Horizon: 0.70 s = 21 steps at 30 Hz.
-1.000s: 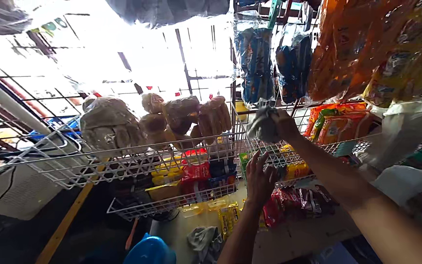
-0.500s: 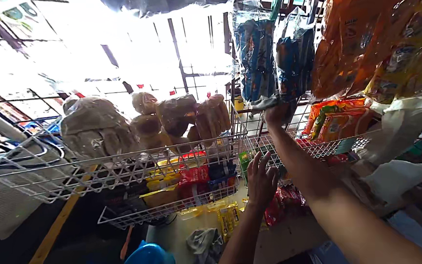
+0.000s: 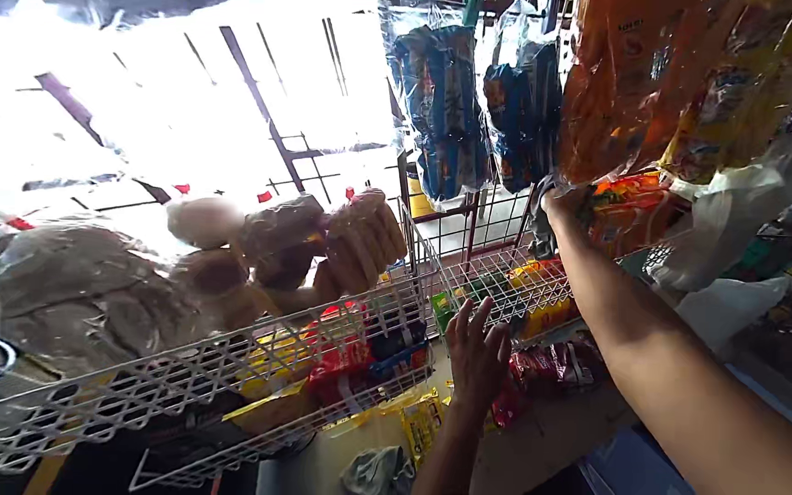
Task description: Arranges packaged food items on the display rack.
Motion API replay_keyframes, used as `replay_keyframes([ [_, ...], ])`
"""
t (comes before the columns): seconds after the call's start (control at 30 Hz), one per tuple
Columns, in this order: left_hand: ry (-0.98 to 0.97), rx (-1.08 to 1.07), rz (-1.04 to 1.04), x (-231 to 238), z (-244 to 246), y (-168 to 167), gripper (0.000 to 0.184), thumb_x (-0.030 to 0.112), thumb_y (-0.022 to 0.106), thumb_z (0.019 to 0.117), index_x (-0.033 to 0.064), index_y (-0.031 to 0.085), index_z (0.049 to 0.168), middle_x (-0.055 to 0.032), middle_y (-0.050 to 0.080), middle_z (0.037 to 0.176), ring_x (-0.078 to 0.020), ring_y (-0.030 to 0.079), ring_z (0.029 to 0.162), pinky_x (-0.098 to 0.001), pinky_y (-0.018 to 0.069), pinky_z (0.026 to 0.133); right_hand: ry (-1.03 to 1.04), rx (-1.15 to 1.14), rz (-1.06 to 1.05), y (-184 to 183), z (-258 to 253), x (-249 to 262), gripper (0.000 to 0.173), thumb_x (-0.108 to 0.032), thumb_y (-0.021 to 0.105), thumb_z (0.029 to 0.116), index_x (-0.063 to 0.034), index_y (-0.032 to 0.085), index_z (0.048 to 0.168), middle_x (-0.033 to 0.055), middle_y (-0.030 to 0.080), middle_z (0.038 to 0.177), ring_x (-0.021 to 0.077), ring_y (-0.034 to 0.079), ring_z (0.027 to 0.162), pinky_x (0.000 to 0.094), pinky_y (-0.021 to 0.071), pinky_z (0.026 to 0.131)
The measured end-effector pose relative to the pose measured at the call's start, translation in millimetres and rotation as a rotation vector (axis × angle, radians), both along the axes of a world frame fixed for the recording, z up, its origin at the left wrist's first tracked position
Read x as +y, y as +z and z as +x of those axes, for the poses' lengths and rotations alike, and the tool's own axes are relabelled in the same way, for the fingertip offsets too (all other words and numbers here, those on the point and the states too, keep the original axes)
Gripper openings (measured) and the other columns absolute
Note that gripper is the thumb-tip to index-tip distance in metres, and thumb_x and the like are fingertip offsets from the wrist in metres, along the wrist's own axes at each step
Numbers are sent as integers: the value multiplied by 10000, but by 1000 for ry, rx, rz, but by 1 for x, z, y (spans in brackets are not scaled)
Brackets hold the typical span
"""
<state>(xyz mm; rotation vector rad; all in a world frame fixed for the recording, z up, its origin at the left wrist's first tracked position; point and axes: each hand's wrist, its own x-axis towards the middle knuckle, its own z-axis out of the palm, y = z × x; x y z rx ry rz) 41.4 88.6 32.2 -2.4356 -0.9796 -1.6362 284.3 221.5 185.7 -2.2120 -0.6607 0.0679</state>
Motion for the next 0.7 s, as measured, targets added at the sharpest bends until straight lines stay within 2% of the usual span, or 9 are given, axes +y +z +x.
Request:
replay_keyframes([
  [0.13,5,-12,8,1,1,1,141,272,640,957,200,687,845,-102,650,1356,-343,529,1322,-463,373,1105,16,-90,6,-6,-23,-10,617,-139,621,964,103,392,1482,347,384,1523,445,395,1435,526,359,1160],
  [0.2,4,-23,9,0,3,0,134,272,642,951,203,685,845,-113,651,1344,-348,525,1322,-466,364,1108,96,-134,79,-9,-43,-17,570,-118,636,952,93,453,1449,351,430,1487,449,417,1420,533,371,1152],
  [0.27,3,-32,13,-1,4,0,133,279,640,957,206,690,858,-127,648,1337,-355,516,1326,-472,357,1111,178,-131,169,-14,-44,-24,465,-38,647,930,105,544,1360,353,525,1392,459,496,1346,560,400,1113],
  [0.33,9,-39,16,0,6,0,153,307,606,988,219,672,882,-119,639,1339,-341,497,1340,-462,341,1118,286,-106,108,-12,-30,-36,354,-34,634,943,106,590,1265,354,608,1252,494,593,1203,635,471,994],
  [0.4,10,-36,12,-1,6,0,155,311,601,989,220,673,885,-116,645,1334,-344,500,1341,-473,340,1114,329,-33,25,-1,-13,-48,372,-53,604,966,100,577,1304,343,616,1262,488,590,1219,642,448,1012],
  [0.43,9,-36,6,-1,5,0,150,306,613,981,218,683,882,-115,647,1340,-342,502,1343,-474,340,1116,295,-5,62,1,-6,-52,400,-77,597,983,96,547,1340,335,610,1281,477,581,1238,629,441,1036],
  [0.53,23,-20,8,-1,4,0,133,307,626,975,230,674,877,-100,634,1354,-323,491,1344,-455,331,1118,90,8,416,-7,8,-46,499,-77,624,953,94,480,1398,304,587,1335,409,556,1290,542,433,1085],
  [0.6,36,-19,14,-1,5,0,133,300,628,972,226,669,870,-103,640,1343,-325,499,1340,-462,340,1110,83,43,512,-16,9,-25,520,-63,607,939,87,463,1416,286,556,1382,368,520,1334,515,413,1111],
  [0.7,53,-37,18,0,7,0,124,293,633,965,223,662,866,-113,645,1332,-335,504,1330,-459,348,1096,98,-57,395,-20,-9,-5,514,-51,580,968,120,453,1436,323,468,1476,401,420,1430,492,329,1186],
])
